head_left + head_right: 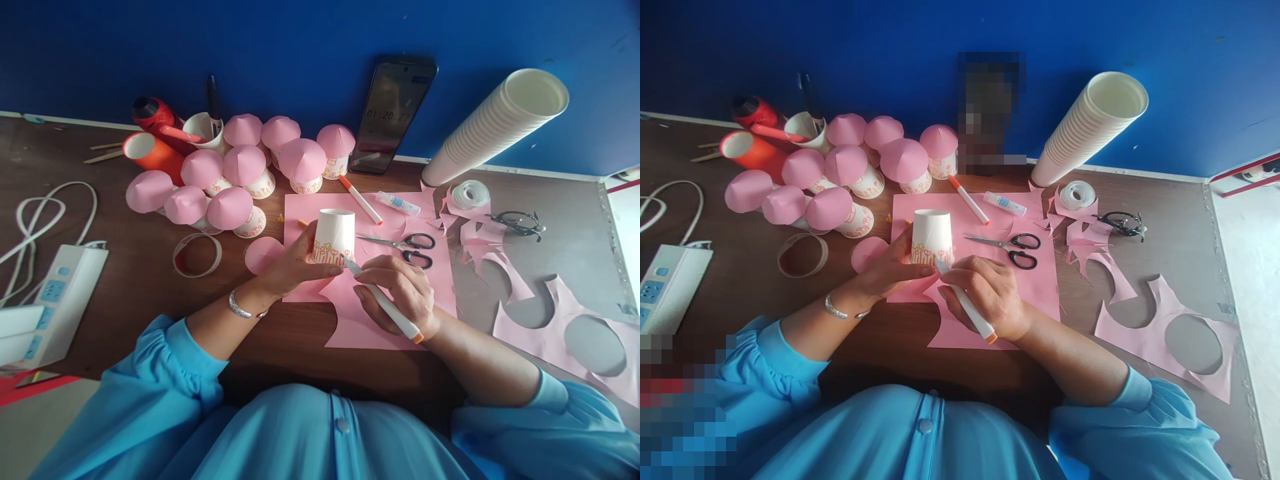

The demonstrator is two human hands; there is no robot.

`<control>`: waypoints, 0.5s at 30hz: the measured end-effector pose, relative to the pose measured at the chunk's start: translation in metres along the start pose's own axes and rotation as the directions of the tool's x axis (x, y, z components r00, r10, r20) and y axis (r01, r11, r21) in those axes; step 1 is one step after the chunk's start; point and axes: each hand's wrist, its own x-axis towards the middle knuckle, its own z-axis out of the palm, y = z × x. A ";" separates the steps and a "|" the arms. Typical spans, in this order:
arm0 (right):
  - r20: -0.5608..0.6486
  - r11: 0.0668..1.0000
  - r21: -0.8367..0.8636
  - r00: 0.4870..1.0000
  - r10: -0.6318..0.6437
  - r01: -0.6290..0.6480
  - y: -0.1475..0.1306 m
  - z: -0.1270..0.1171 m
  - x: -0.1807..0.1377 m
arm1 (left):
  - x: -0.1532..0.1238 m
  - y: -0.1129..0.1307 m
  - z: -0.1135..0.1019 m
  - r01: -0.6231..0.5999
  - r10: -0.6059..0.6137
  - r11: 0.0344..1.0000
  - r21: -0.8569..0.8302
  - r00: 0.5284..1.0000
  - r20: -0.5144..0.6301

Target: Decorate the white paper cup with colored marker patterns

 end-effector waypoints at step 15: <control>0.012 1.000 -0.003 1.000 0.015 -0.015 0.001 -0.001 -0.001 | 0.001 -0.006 -0.004 -0.030 0.030 1.000 -0.002 0.998 0.049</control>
